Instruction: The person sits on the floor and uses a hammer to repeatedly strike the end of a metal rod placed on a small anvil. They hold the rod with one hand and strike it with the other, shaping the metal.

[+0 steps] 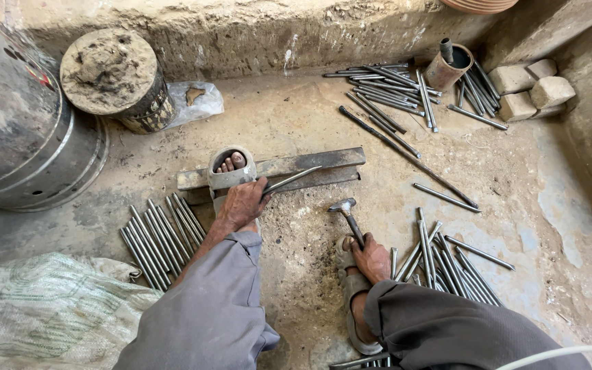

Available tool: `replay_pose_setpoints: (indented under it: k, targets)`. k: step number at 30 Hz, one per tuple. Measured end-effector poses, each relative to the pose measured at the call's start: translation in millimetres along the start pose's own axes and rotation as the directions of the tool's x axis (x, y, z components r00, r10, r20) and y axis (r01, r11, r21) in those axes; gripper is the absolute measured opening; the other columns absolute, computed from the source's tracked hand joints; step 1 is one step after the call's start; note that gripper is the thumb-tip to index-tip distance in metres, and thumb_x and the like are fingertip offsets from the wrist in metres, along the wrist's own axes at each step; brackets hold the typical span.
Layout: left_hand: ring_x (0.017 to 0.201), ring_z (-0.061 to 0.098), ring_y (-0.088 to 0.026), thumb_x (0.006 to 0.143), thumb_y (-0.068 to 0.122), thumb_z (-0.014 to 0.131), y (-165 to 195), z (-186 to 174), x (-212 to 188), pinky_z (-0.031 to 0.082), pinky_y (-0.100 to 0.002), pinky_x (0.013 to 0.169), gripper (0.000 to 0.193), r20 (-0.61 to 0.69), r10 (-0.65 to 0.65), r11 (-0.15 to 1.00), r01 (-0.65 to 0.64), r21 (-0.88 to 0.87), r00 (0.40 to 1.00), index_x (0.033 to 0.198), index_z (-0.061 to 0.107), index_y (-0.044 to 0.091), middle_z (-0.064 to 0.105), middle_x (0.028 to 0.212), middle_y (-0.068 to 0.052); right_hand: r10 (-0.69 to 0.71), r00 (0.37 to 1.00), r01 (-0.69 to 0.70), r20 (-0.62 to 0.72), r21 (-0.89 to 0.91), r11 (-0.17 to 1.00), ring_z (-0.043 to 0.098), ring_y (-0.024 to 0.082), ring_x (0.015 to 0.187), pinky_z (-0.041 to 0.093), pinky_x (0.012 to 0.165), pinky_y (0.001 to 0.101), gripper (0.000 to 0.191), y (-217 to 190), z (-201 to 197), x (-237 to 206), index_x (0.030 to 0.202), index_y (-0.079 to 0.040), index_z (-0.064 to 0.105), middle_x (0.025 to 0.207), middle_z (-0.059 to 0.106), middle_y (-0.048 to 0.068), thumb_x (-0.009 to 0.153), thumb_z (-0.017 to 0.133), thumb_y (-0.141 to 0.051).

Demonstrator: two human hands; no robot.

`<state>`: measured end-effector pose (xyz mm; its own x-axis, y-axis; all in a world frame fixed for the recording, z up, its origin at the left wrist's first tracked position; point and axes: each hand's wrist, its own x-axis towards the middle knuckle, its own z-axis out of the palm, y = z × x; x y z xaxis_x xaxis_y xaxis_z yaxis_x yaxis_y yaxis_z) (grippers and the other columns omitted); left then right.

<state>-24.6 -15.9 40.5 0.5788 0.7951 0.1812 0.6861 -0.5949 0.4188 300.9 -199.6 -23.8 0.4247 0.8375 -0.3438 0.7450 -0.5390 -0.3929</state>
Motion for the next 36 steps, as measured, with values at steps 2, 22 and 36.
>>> replay_pose_setpoints:
  k: [2, 22, 36]
  targets:
    - [0.076, 0.072, -0.033, 0.095, 0.023, 0.071, 0.5, 0.0, 0.4, 0.059, -0.046, 0.074, 0.028, 0.025, -0.018, 1.0, 0.018, -0.004, 1.0, 0.109, 0.055, 0.005, 0.071, 0.086, -0.016, 0.003, 1.0, -0.003, 0.017, 0.001, 1.0, 0.071, 0.05, 0.086, 0.056, 0.077, 0.0583, 0.048, -0.2, -0.4, 0.1, 0.117, -0.007, 0.06, 0.089, 0.072, 0.03, 0.097, 0.056, -0.051]
    - [0.081, 0.071, -0.037, 0.092, 0.021, 0.074, 3.2, -6.0, -1.5, 0.057, -0.048, 0.073, 0.03, -0.024, 0.014, 1.0, -0.014, 0.006, 1.0, 0.107, 0.054, 0.005, 0.071, 0.087, -0.017, -0.028, 0.999, 0.028, -0.02, 0.005, 1.0, 0.07, 0.052, 0.086, 0.055, 0.077, 0.0599, 0.047, 4.9, 4.3, 1.9, 0.116, -0.007, 0.06, 0.089, 0.071, 0.031, 0.096, 0.058, -0.05]
    - [0.077, 0.072, -0.034, 0.093, 0.024, 0.075, 1.2, -2.5, -1.1, 0.059, -0.046, 0.071, 0.031, -0.012, 0.011, 1.0, -0.011, 0.026, 1.0, 0.109, 0.056, 0.005, 0.071, 0.086, -0.016, -0.022, 1.0, 0.022, -0.01, 0.014, 1.0, 0.071, 0.05, 0.084, 0.056, 0.075, 0.0583, 0.044, 7.2, 6.7, 3.3, 0.117, -0.007, 0.06, 0.088, 0.072, 0.03, 0.097, 0.059, -0.046]
